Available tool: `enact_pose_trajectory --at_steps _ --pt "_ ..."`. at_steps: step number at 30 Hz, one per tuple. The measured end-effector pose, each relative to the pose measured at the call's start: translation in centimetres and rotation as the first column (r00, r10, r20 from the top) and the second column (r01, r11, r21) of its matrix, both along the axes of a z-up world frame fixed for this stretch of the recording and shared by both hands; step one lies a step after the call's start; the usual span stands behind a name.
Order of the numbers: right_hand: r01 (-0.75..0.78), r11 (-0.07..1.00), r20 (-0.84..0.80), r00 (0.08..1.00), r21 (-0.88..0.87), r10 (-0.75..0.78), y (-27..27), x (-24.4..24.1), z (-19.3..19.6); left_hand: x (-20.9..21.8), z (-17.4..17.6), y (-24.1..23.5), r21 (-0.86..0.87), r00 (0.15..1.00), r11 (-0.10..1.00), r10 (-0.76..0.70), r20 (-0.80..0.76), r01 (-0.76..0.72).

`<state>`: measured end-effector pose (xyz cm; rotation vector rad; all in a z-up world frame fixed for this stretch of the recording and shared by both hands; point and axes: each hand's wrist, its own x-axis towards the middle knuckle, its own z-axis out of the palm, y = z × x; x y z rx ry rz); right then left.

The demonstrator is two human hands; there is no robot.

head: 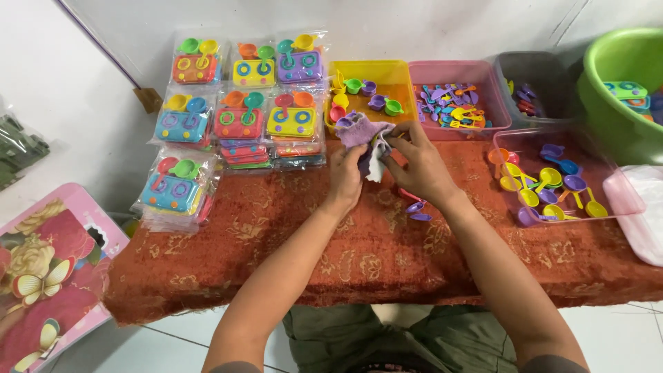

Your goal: The person wipes small plastic toy kitchen utensils with a purple cloth and places them into a clear plastic bag. They handle a red toy stove, purple forks, and yellow spoons, arranging them inside the bag before placing it on the table.

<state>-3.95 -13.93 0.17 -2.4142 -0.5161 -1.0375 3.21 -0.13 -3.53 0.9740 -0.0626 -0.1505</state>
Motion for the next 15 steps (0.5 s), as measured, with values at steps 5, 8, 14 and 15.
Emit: enact_pose_trajectory --at_steps 5,8,14,15 --pt "-0.124 0.979 0.055 0.992 0.163 0.116 -0.7 0.5 -1.4 -0.2 -0.8 -0.3 -0.123 0.994 0.987 -0.105 -0.005 0.104" --pt "-0.175 0.946 0.068 0.984 0.272 0.163 -0.4 0.2 -1.2 -1.7 1.6 0.2 -0.101 0.99 0.986 -0.136 -0.029 0.133" --pt "-0.138 0.927 0.088 0.99 0.349 0.114 0.1 -0.2 -1.3 -1.7 0.4 0.0 -0.066 0.987 0.986 -0.156 -0.042 0.153" --pt "-0.12 0.938 0.106 0.99 0.325 0.09 0.3 -0.2 -1.1 -1.3 -0.5 -0.1 -0.032 0.983 0.984 -0.177 -0.051 0.175"
